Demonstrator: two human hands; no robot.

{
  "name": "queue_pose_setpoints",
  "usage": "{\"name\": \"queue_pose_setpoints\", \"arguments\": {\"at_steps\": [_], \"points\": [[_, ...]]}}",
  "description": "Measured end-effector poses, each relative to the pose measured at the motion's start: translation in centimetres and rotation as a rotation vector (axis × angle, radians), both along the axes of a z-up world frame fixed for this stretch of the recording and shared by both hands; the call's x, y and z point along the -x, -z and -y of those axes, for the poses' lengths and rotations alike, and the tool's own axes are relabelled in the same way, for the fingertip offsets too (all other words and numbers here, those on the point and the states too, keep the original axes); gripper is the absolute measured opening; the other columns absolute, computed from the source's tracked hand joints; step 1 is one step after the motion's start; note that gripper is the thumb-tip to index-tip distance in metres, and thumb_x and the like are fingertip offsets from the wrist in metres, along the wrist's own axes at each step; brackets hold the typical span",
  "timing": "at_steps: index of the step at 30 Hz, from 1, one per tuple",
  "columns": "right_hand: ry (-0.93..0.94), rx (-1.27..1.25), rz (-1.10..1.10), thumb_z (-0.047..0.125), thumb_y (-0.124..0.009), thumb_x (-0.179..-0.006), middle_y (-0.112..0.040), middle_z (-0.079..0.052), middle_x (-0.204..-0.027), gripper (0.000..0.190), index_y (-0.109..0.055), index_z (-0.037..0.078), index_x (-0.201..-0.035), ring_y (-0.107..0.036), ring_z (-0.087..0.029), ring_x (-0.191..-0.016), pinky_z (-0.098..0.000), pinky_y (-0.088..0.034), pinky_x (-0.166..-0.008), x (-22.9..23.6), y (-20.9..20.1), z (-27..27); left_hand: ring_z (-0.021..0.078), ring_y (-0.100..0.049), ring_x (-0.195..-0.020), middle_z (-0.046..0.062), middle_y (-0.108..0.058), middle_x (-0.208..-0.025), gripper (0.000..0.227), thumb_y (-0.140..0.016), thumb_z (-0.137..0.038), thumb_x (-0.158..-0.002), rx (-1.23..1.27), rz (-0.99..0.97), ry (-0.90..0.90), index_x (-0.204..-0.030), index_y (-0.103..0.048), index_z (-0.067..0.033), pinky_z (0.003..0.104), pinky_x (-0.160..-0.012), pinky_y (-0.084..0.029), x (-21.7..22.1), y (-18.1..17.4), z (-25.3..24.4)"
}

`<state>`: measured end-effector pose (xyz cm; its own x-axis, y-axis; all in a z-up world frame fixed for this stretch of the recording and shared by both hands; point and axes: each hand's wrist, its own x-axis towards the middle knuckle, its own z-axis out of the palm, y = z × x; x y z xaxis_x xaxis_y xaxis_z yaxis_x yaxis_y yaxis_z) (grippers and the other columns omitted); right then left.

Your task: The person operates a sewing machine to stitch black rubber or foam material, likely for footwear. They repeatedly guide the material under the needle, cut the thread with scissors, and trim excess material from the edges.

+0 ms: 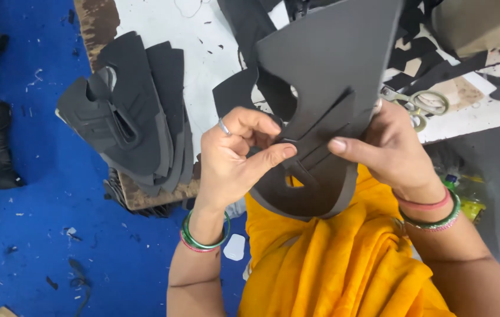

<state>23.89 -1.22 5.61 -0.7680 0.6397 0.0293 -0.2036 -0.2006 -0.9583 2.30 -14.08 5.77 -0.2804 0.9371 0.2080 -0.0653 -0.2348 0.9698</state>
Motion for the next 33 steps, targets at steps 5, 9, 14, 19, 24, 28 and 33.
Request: {"name": "queue_pose_setpoints", "arguments": {"at_steps": [5, 9, 14, 19, 24, 28, 33], "points": [[0.173, -0.197, 0.07, -0.008, -0.078, -0.092, -0.074, -0.009, -0.105, 0.024, -0.067, -0.007, -0.114, -0.068, -0.011, -0.093, -0.0266, -0.056, -0.09, 1.6, 0.3, 1.1, 0.0086, -0.068, -0.087, 0.006, -0.07, -0.098, 0.046, -0.086, 0.003, -0.089, 0.0, 0.114, 0.002, -0.127, -0.06, 0.0008, 0.022, -0.077, -0.056, -0.1, -0.6, 0.1], [0.268, -0.095, -0.079, -0.008, -0.077, -0.091, -0.074, -0.008, -0.108, 0.029, -0.066, -0.005, -0.117, -0.07, -0.013, -0.095, -0.0264, -0.057, -0.092, 2.8, 2.1, 2.8, 0.0135, -0.072, -0.092, 0.01, -0.073, -0.104, 0.044, -0.08, 0.0, -0.089, -0.024, 0.505, 0.0, -0.129, -0.061, 0.0016, 0.027, -0.084, -0.06, -1.1, 1.6, 1.7], [0.427, 0.082, -0.224, -0.009, -0.077, -0.093, -0.072, -0.007, -0.11, 0.032, -0.065, -0.002, -0.122, -0.068, -0.014, -0.098, -0.0268, -0.054, -0.095, 3.0, 5.6, 4.9, 0.0111, -0.071, -0.091, 0.011, -0.074, -0.103, 0.031, -0.079, 0.008, -0.091, 0.084, 0.259, -0.204, -0.12, -0.07, 0.006, 0.023, -0.081, -0.058, -2.7, 2.7, 2.6], [0.495, 0.08, -0.254, -0.01, -0.076, -0.093, -0.071, -0.007, -0.114, 0.036, -0.063, 0.0, -0.125, -0.067, -0.014, -0.101, -0.0281, -0.053, -0.098, 2.5, 6.6, 5.8, 0.009, -0.07, -0.094, 0.008, -0.072, -0.105, 0.028, -0.079, 0.008, -0.093, 0.018, 0.18, -0.188, -0.12, -0.072, 0.0061, 0.02, -0.082, -0.057, -3.2, 2.2, 2.8], [0.552, 0.107, -0.273, -0.01, -0.076, -0.091, -0.07, -0.007, -0.121, 0.041, -0.062, 0.001, -0.127, -0.067, -0.015, -0.105, -0.0291, -0.052, -0.102, 2.1, 7.2, 5.8, 0.0073, -0.067, -0.09, 0.009, -0.073, -0.105, 0.027, -0.079, 0.008, -0.093, 0.02, 0.115, -0.177, -0.12, -0.073, 0.0057, 0.019, -0.078, -0.053, -3.6, 2.7, 2.6], [0.551, 0.093, -0.246, -0.011, -0.077, -0.092, -0.07, -0.007, -0.117, 0.04, -0.062, 0.001, -0.127, -0.067, -0.015, -0.105, -0.0285, -0.052, -0.1, 2.1, 7.2, 5.6, 0.007, -0.069, -0.09, 0.008, -0.072, -0.105, 0.032, -0.078, 0.007, -0.092, 0.051, 0.092, -0.196, -0.123, -0.071, 0.0042, 0.018, -0.075, -0.054, -3.9, 1.9, 2.5], [0.52, 0.131, -0.201, -0.011, -0.075, -0.091, -0.07, -0.007, -0.119, 0.039, -0.062, 0.001, -0.125, -0.066, -0.015, -0.108, -0.0302, -0.052, -0.103, 2.1, 6.6, 5.4, 0.0086, -0.07, -0.089, 0.009, -0.073, -0.105, 0.03, -0.077, 0.008, -0.093, 0.056, 0.161, -0.215, -0.123, -0.071, 0.0057, 0.019, -0.075, -0.055, -3.6, 3.1, 2.5]]}}
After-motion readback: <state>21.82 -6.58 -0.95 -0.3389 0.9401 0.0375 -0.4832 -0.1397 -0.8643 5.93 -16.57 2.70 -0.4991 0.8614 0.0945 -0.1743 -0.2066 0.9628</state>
